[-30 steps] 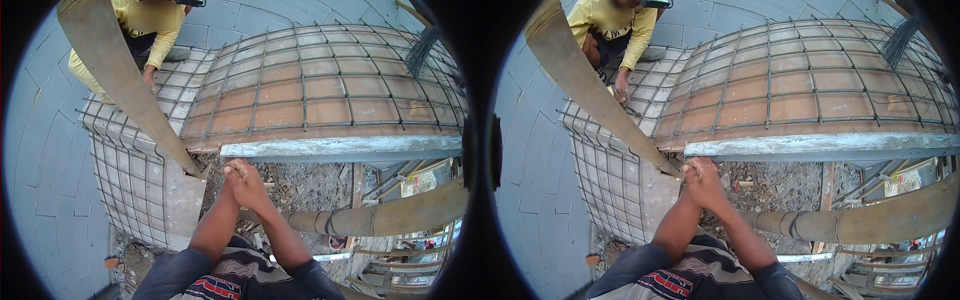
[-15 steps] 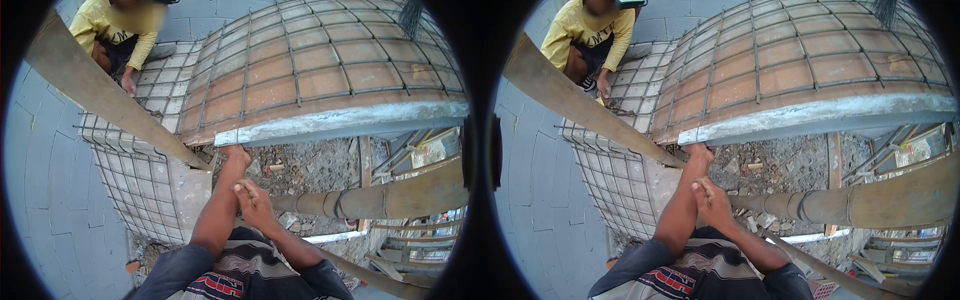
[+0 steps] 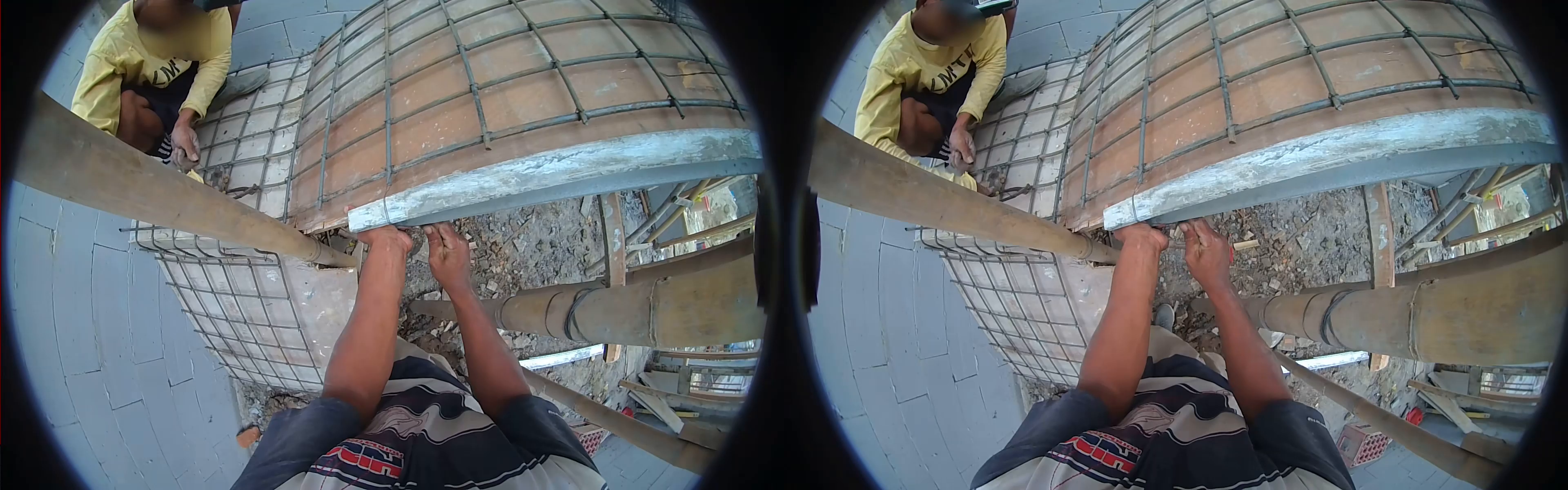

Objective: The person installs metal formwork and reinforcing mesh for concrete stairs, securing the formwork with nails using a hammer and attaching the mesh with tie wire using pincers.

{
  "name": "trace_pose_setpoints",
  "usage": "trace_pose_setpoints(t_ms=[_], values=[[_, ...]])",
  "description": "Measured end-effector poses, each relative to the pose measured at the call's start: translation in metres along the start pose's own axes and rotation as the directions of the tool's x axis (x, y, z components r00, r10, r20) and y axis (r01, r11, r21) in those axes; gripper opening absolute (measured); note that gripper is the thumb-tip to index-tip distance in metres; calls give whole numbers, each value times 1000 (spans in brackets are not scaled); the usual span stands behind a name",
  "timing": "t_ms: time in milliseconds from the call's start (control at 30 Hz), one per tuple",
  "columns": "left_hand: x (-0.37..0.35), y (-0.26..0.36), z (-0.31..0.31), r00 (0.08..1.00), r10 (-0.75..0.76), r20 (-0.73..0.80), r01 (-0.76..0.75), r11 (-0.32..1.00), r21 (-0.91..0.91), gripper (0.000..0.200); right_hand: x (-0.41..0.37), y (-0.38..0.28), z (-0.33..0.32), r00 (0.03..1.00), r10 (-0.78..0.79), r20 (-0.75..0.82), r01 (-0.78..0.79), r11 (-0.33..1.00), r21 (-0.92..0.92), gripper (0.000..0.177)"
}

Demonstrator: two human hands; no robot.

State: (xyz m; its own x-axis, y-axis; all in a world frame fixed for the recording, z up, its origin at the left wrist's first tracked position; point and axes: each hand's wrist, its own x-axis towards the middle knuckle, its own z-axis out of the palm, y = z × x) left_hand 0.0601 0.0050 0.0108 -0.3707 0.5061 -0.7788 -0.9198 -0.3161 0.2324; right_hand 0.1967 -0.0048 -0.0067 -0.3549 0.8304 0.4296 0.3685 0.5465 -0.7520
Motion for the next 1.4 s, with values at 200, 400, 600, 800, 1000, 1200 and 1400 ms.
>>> trace_pose_setpoints(t_ms=[200, 400, 600, 800, 1000, 1200, 1400], values=[[-2, 2, -8, 998, 64, -24, -62, 995, 82, 67, -7, -4, 29, 996, 7, -89, 3, 994, 111, 10], [3, 0, -14, 989, 149, -21, -144, 978, 154, 59, -24, -12, 50, 996, -16, -83, 9, 996, -94, 2], [-9, 15, -40, 984, -31, 173, -53, 886, 460, 66, -19, -5, 51, 996, -44, -77, 32, 989, -147, 7], [18, 42, -99, 847, 362, 389, -531, 564, 632, 40, -19, -7, 53, 989, -84, -125, 65, 986, -151, 6], [33, 66, -99, 561, 421, 713, -797, 42, 602, 24, -26, -10, 60, 989, -25, -147, 5, 992, -130, 8], [7, 71, -55, 207, 543, 814, -761, -433, 482, 47, -24, -26, 60, 989, 35, -144, -45, 997, -67, 12], [17, 82, -51, 9, 360, 933, -795, -563, 225, 37, -21, -88, 37, 940, 342, -7, -340, 937, 84, 22]])
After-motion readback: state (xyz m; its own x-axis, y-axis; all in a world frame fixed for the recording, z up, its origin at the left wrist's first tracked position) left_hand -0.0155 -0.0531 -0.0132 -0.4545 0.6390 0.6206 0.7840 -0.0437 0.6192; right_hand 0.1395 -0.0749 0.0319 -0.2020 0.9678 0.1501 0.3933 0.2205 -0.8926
